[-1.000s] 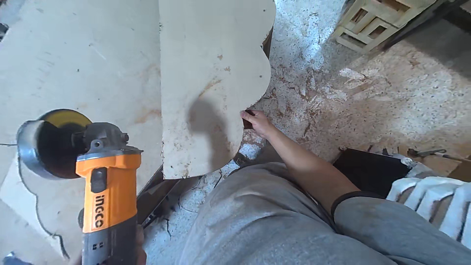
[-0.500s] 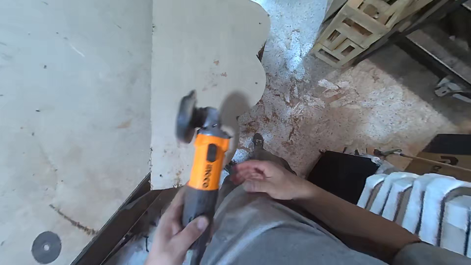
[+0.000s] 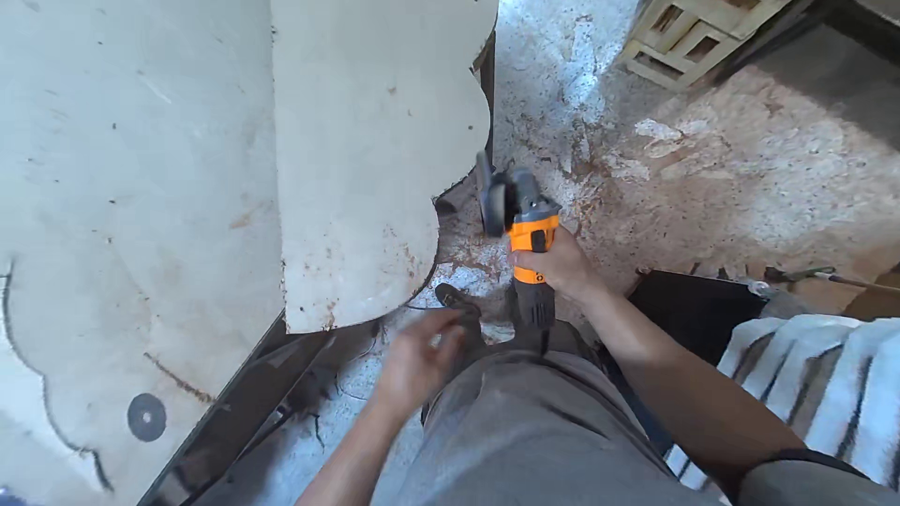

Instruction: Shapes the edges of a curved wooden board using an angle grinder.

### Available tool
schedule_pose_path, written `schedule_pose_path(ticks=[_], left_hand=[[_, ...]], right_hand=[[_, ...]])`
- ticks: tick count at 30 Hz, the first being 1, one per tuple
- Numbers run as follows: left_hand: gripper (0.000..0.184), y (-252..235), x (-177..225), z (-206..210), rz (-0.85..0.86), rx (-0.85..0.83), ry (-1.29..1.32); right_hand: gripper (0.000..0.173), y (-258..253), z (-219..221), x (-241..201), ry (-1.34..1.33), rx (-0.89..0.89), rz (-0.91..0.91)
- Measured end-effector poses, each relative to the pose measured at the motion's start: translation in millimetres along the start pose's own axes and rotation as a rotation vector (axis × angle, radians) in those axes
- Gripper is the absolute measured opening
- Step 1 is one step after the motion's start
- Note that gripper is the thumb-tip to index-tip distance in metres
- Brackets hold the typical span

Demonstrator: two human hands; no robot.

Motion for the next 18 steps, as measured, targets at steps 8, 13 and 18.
schedule_pose_path(ticks=[8,13,18], left_hand=[[0.065,-56,-164,-103,-0.490,0.448,-0.418],[0.065,-73,-205,-64,-0.432,0.545,-0.599],[0.063,-74,-211,-71,-0.405,0.557,-0.595]], right_hand=[[0.074,-29,14,69,0.295,-0.102,0.136],[0.072,-35,21,72,0.301,-0.121,0.130],[0.072,-42,21,77,0.325,-0.131,0.161]])
Point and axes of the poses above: each hand's wrist, its own y-axis away from the middle knuckle, its own z-axis out of the palm, x = y × z, the point moved 5 cm from there along -y, towards the middle knuckle, and after that the axes turned 14 degrees about -y, right-handed, at the moved point
